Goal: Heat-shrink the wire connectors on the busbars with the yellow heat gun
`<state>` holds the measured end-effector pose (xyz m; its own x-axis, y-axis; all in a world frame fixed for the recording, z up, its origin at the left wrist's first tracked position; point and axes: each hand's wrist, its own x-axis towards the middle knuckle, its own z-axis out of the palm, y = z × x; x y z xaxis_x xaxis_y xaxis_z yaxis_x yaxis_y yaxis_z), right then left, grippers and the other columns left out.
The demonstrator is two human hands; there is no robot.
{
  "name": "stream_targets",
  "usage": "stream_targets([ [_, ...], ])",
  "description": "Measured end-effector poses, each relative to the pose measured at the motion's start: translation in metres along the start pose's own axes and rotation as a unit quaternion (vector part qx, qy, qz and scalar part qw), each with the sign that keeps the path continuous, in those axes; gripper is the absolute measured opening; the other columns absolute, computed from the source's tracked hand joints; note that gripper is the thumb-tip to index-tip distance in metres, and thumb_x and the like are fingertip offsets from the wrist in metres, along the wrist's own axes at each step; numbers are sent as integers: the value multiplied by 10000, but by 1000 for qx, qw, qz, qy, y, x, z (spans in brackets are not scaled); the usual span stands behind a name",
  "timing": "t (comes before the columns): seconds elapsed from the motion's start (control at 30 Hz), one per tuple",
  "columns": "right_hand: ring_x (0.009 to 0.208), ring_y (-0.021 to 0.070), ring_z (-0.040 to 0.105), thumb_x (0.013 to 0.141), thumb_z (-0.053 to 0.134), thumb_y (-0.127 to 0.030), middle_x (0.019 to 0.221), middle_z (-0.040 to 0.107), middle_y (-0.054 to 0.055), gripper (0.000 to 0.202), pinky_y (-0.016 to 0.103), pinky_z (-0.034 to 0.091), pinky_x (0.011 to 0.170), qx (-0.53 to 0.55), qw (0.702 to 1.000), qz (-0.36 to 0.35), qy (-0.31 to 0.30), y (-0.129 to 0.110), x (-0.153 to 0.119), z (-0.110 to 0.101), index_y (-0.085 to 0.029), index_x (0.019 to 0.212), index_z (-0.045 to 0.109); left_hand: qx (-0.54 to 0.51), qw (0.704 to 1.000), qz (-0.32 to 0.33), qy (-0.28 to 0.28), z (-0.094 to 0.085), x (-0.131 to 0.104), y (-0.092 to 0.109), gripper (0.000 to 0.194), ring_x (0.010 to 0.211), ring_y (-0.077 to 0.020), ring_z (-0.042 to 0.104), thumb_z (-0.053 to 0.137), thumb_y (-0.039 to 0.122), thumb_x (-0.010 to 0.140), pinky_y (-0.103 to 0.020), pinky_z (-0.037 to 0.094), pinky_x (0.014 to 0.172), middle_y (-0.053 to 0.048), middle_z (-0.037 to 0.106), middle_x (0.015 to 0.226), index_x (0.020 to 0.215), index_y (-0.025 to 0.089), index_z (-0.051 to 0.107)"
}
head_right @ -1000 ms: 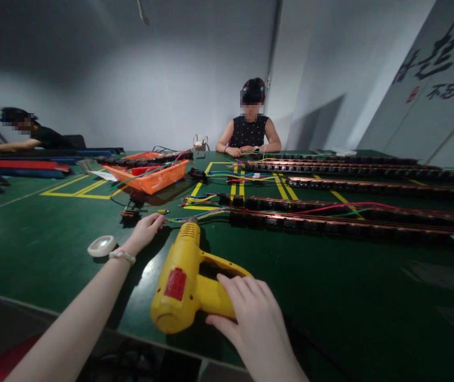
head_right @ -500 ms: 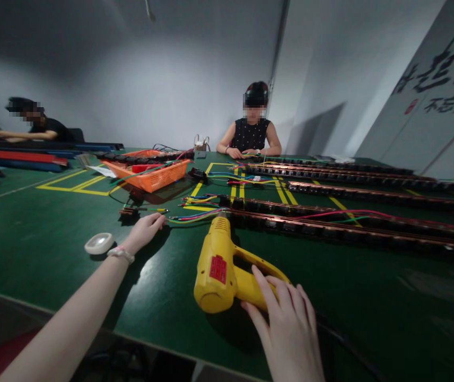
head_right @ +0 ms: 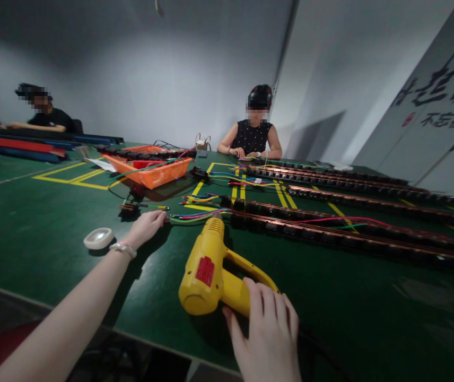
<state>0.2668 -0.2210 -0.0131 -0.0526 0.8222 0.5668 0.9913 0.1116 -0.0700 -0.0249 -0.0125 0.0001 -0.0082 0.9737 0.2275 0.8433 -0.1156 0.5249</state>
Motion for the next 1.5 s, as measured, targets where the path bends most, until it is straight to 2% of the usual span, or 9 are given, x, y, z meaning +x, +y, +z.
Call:
stream_targets([
  [0.23, 964, 285, 566, 858, 491, -418, 1041, 627, 102, 417, 502, 368, 913, 31, 998, -43, 18, -32, -2, 2, -193, 1208, 471, -32, 999, -9, -1, 0, 2, -2, 510, 666, -209, 585, 306, 536, 870, -263, 314, 554, -54, 668, 697, 679, 196, 633],
  [0.4, 991, 284, 567, 854, 501, -400, 1061, 629, 98, 405, 512, 350, 964, 73, 996, -57, -4, -51, -1, 3, -203, 1207, 486, -36, 999, -5, 12, 2, 4, -4, 590, 646, -211, 581, 246, 570, 878, -272, 333, 573, -63, 650, 640, 587, 196, 598],
  [0.6, 1042, 275, 558, 854, 525, -394, 1095, 624, 92, 396, 519, 353, 1010, 133, 988, -61, -59, -63, 11, 1, -210, 1203, 518, -41, 999, -2, 17, 4, 6, -7, 614, 732, -247, 624, 246, 588, 869, -288, 376, 613, -98, 703, 774, 735, 181, 685],
  [0.9, 1152, 228, 518, 887, 517, -392, 1170, 597, 51, 350, 504, 314, 1089, 225, 953, -79, -185, -36, 35, -12, -238, 1201, 511, -75, 997, -13, 5, 4, 5, -11, 671, 866, -271, 635, 221, 619, 869, -309, 414, 712, -119, 718, 897, 869, 168, 717],
  [1.03, 1175, 227, 516, 892, 504, -411, 1185, 603, 41, 343, 510, 332, 1079, 208, 953, -81, -204, -17, 38, -17, -264, 1201, 525, -61, 998, -6, 5, 1, 0, -7, 644, 754, -243, 612, 204, 605, 879, -297, 381, 644, -90, 692, 772, 747, 184, 673],
  [1.13, 1147, 223, 542, 897, 481, -440, 1166, 623, 21, 348, 518, 330, 1077, 171, 961, -89, -197, 3, 38, -19, -283, 1203, 532, -36, 999, -7, 10, 0, -2, -5, 606, 675, -215, 576, 215, 589, 883, -284, 349, 604, -65, 649, 672, 622, 192, 592],
  [1.2, 1132, 224, 556, 907, 442, -466, 1166, 632, 18, 364, 519, 349, 1063, 141, 969, -96, -175, 19, 36, -19, -283, 1209, 533, -28, 1000, -6, 11, -1, -2, -4, 578, 658, -201, 560, 234, 577, 883, -275, 334, 587, -55, 638, 663, 617, 193, 575],
  [1.33, 1089, 243, 587, 911, 373, -533, 1166, 638, 47, 449, 540, 389, 1017, 92, 984, -83, -125, 47, 29, -17, -247, 1222, 523, -20, 1000, 11, -7, -1, -1, -4, 494, 675, -189, 560, 283, 530, 883, -261, 322, 581, -37, 639, 707, 746, 196, 620],
  [1.5, 1076, 249, 590, 910, 350, -559, 1138, 641, 46, 457, 592, 343, 1028, 65, 991, -35, -116, 64, 22, -13, -256, 1214, 507, 1, 1000, 15, -17, -2, 0, -4, 448, 738, -197, 578, 299, 496, 884, -253, 325, 594, -35, 650, 755, 839, 214, 645],
])
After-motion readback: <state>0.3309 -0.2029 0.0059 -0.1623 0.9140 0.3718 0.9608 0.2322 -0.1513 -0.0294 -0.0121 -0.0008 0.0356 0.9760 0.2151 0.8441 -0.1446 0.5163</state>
